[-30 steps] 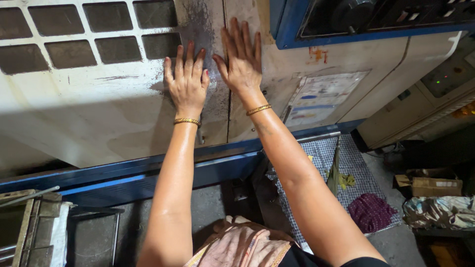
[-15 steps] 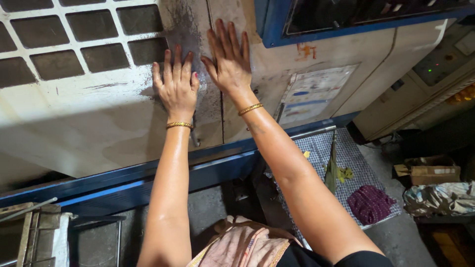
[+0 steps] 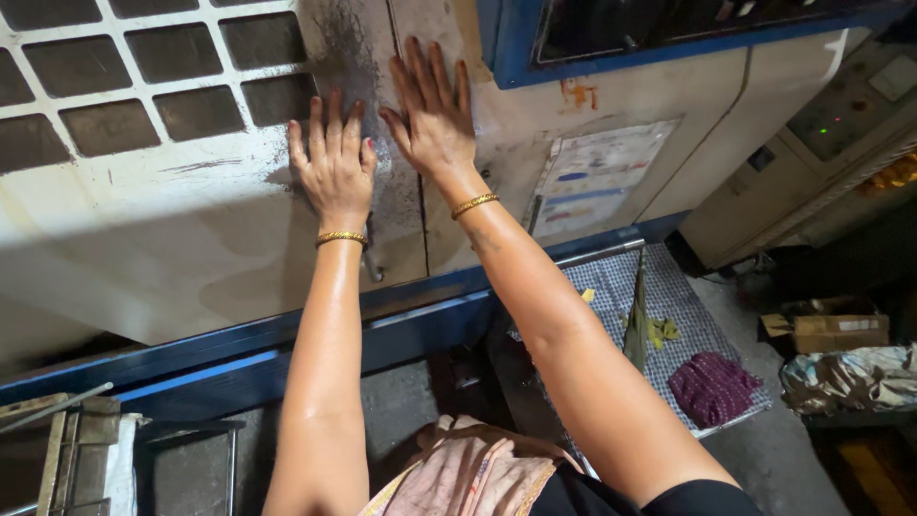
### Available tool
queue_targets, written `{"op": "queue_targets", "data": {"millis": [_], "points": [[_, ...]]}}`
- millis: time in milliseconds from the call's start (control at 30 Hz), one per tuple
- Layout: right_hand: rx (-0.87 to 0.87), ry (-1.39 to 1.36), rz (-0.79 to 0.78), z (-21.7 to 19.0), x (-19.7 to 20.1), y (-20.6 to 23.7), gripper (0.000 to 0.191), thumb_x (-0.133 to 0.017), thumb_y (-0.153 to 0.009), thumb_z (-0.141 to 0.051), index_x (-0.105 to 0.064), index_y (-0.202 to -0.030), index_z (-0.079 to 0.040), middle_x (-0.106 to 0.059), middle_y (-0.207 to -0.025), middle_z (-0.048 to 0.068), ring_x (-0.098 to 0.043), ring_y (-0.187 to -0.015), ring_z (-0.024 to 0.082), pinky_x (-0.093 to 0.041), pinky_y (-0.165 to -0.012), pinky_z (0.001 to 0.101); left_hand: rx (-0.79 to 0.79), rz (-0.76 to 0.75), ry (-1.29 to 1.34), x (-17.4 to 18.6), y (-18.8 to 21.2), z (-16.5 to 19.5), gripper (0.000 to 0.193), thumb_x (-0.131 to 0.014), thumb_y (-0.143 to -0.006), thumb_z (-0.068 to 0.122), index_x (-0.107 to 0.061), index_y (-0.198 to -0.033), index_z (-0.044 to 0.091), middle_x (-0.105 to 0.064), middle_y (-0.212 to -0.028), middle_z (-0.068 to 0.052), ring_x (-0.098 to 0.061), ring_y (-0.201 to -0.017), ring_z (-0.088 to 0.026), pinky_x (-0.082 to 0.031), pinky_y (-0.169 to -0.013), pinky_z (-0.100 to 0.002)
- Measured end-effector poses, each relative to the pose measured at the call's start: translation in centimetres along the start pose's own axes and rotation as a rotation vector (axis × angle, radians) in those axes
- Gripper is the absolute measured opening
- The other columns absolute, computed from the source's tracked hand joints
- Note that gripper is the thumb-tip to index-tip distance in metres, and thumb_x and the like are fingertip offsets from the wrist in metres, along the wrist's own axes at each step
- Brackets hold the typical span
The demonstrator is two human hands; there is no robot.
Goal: The person opens a machine door, removes a metal rod, wipes it with a cloth, and places it in a container. They repeat this process for several rods, cleaning each one individually.
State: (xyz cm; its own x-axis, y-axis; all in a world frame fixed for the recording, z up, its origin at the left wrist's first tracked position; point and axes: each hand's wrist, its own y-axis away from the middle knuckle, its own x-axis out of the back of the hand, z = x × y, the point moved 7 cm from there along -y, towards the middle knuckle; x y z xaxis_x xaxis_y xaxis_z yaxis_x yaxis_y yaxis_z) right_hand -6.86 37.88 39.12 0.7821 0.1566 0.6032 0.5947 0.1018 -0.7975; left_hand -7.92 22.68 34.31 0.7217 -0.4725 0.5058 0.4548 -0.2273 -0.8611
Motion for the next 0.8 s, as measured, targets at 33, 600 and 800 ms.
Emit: {"op": "queue_targets", "data": {"millis": [33, 600, 800], "points": [[0.004, 0.004, 0.014, -0.02, 0.05, 0.01, 0.067, -0.057, -0.105, -0.053, -0.044, -0.156, -0.012, -0.03, -0.167, 0.01, -0.023, -0.157, 0.032, -0.015, -0.128, 0.0571, -0.001, 0.002, 0.004, -0.01, 0.03, 0.03, 0.048, -0.06, -0.105, 0.028, -0.057, -0.152, 0.019, -0.042, -0.166, -0.005, -0.033, -0.155, -0.027, -0.017, -0.127, -0.055], [-0.007, 0.02, 0.006, 0.14, -0.22, 0.26, 0.066, -0.052, -0.107, -0.055, -0.041, -0.159, -0.015, -0.027, -0.168, 0.008, -0.019, -0.158, 0.029, -0.013, -0.13, 0.0552, 0.006, 0.015, -0.027, 0.16, 0.1, 0.21, 0.048, -0.061, -0.104, 0.027, -0.058, -0.152, 0.019, -0.042, -0.166, -0.004, -0.034, -0.155, -0.026, -0.018, -0.127, -0.054], [0.012, 0.047, 0.033, 0.01, -0.23, 0.22, 0.066, -0.05, -0.109, -0.055, -0.039, -0.161, -0.016, -0.026, -0.169, 0.007, -0.019, -0.158, 0.028, -0.013, -0.13, 0.055, 0.011, 0.014, -0.043, 0.04, 0.24, 0.06, 0.049, -0.061, -0.104, 0.028, -0.058, -0.153, 0.021, -0.042, -0.167, -0.003, -0.033, -0.155, -0.025, -0.018, -0.128, -0.054]]}}
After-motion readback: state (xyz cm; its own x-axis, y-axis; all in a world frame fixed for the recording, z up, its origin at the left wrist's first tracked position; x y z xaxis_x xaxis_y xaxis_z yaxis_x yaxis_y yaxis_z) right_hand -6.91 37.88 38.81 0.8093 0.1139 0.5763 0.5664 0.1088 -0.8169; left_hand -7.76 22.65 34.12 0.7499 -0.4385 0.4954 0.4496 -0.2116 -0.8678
